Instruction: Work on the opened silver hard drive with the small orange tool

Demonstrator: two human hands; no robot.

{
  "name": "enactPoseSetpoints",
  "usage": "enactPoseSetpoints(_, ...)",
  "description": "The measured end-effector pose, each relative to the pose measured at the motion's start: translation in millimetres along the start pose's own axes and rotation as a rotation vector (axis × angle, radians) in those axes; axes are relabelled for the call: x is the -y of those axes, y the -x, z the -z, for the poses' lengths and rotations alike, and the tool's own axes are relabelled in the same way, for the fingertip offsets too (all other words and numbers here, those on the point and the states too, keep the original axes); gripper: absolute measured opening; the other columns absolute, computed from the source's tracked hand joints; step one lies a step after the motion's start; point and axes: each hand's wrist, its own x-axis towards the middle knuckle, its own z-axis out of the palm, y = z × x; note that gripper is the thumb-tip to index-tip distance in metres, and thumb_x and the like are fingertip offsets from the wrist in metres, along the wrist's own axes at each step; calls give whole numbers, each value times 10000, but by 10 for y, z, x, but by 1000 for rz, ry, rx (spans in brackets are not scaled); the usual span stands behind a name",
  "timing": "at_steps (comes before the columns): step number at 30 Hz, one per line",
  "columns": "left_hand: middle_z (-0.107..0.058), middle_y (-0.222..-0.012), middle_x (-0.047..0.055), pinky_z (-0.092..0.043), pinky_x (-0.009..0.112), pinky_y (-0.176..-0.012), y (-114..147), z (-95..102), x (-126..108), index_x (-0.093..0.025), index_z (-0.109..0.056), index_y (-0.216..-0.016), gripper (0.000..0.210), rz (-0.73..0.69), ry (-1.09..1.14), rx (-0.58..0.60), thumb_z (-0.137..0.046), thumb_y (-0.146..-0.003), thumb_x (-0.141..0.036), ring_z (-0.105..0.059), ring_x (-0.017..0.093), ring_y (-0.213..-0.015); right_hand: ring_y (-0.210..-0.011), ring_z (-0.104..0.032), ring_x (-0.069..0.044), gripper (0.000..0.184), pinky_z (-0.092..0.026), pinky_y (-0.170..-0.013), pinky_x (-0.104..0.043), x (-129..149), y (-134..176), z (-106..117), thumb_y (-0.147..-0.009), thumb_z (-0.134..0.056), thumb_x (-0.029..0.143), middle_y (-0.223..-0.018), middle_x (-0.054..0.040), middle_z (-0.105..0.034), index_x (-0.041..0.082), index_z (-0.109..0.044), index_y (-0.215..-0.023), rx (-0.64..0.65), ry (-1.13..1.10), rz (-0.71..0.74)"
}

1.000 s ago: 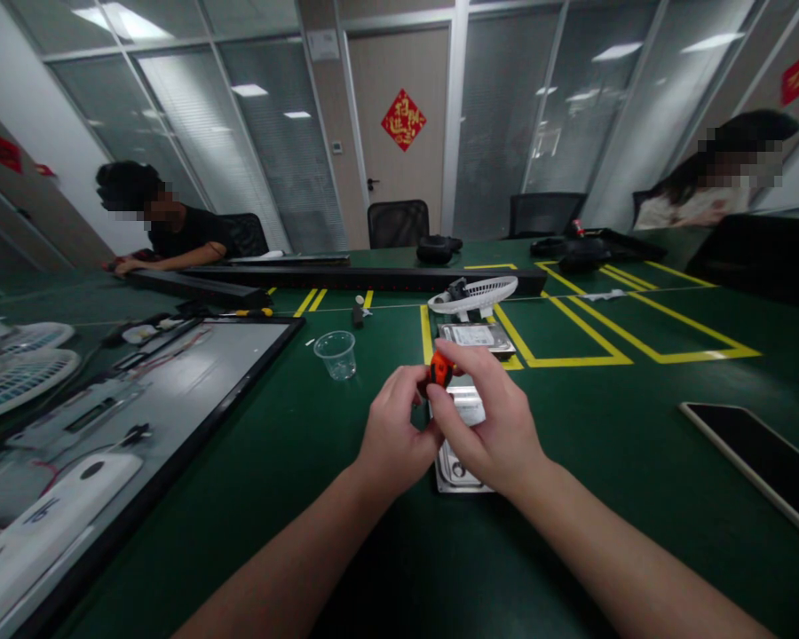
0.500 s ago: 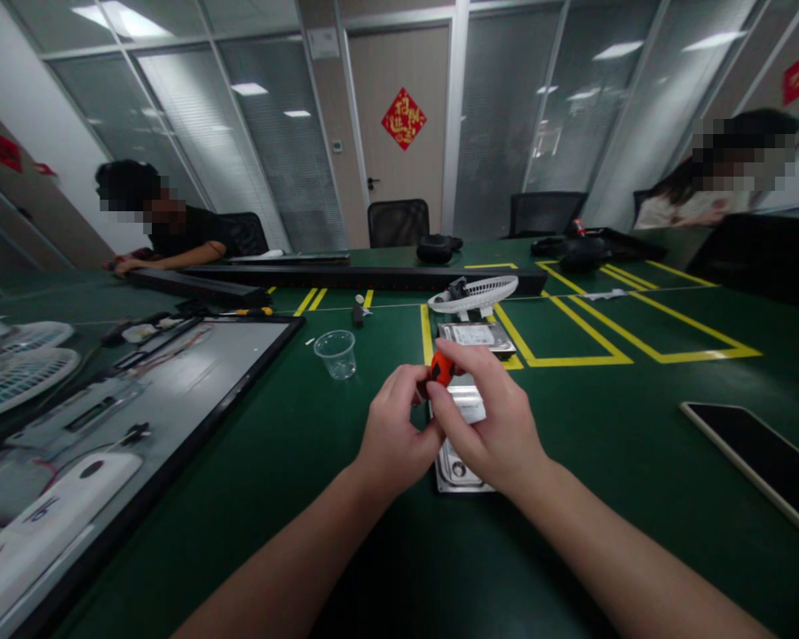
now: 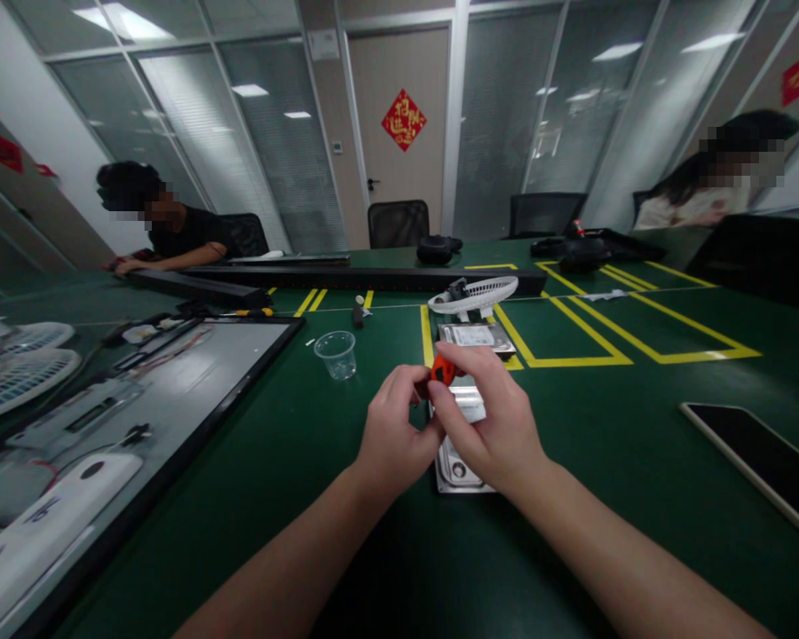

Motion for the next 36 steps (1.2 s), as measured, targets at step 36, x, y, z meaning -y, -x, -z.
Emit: enactPoseSetpoints(36,-651,-1002,42,-496,316,-755,4,-10,10,-217,-572,-1141,279,17,27,45,-640,-881,-142,-614,189,-857,-1074,-656,-237,462,-582,-944,-448,22,0,4,-958,-632,159,-1192,-97,-677,234,-539,-1404,-6,2,5)
